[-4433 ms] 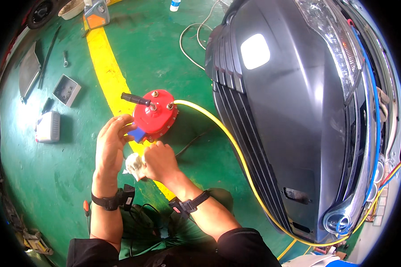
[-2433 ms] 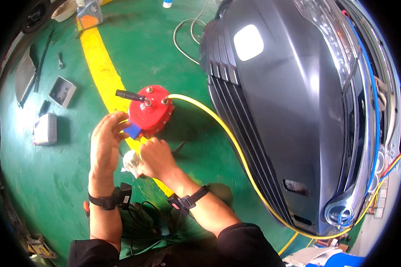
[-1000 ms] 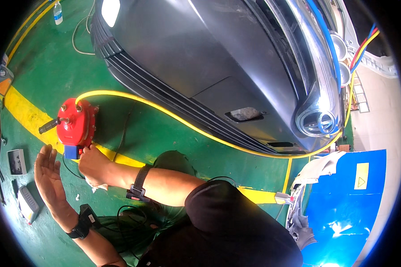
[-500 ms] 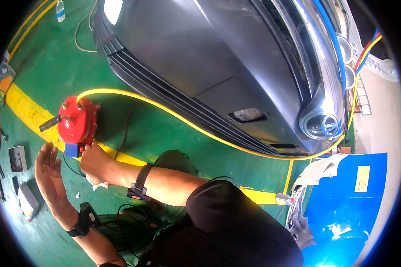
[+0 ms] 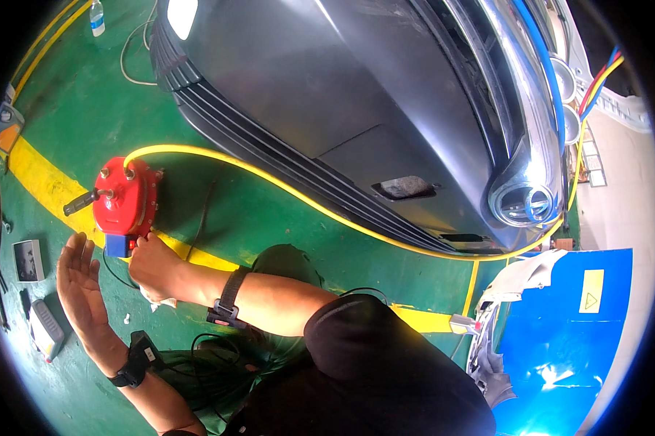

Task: The person connects a yellow hose to a red refrigerant tank and secures it by hand while sitting on the floor next to a car.

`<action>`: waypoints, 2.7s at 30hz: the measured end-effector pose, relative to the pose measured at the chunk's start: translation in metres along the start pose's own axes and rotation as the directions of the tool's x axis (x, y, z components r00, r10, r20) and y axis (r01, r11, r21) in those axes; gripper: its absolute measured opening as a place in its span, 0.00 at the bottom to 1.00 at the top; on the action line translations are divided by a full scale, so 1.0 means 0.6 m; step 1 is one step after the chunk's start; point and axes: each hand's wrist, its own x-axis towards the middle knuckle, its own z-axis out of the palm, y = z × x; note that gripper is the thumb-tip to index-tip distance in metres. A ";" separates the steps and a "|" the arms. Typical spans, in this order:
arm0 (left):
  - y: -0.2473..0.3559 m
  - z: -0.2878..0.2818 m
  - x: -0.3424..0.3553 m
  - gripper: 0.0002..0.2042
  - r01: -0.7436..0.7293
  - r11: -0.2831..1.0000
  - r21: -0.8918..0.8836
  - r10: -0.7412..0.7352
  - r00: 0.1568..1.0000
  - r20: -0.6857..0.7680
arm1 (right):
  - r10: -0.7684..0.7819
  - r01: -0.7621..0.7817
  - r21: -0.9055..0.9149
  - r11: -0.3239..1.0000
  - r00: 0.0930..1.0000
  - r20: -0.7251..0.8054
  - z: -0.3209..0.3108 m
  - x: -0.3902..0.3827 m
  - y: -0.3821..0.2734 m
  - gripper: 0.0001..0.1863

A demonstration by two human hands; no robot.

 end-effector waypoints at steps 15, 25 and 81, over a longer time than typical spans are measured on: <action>0.004 0.005 -0.002 0.18 0.001 1.000 -0.004 -0.001 1.000 -0.025 | 0.000 0.000 0.004 1.000 0.999 0.054 -0.007 0.001 -0.002 0.16; 0.006 0.023 -0.008 0.18 -0.007 1.000 0.007 0.008 0.998 -0.068 | 0.008 -0.006 0.061 0.998 0.999 -0.033 0.000 -0.006 -0.001 0.14; -0.022 0.085 -0.004 0.17 -0.016 0.998 -0.053 0.020 0.997 0.076 | -0.007 0.017 0.168 0.986 0.998 -0.057 0.051 -0.003 0.007 0.06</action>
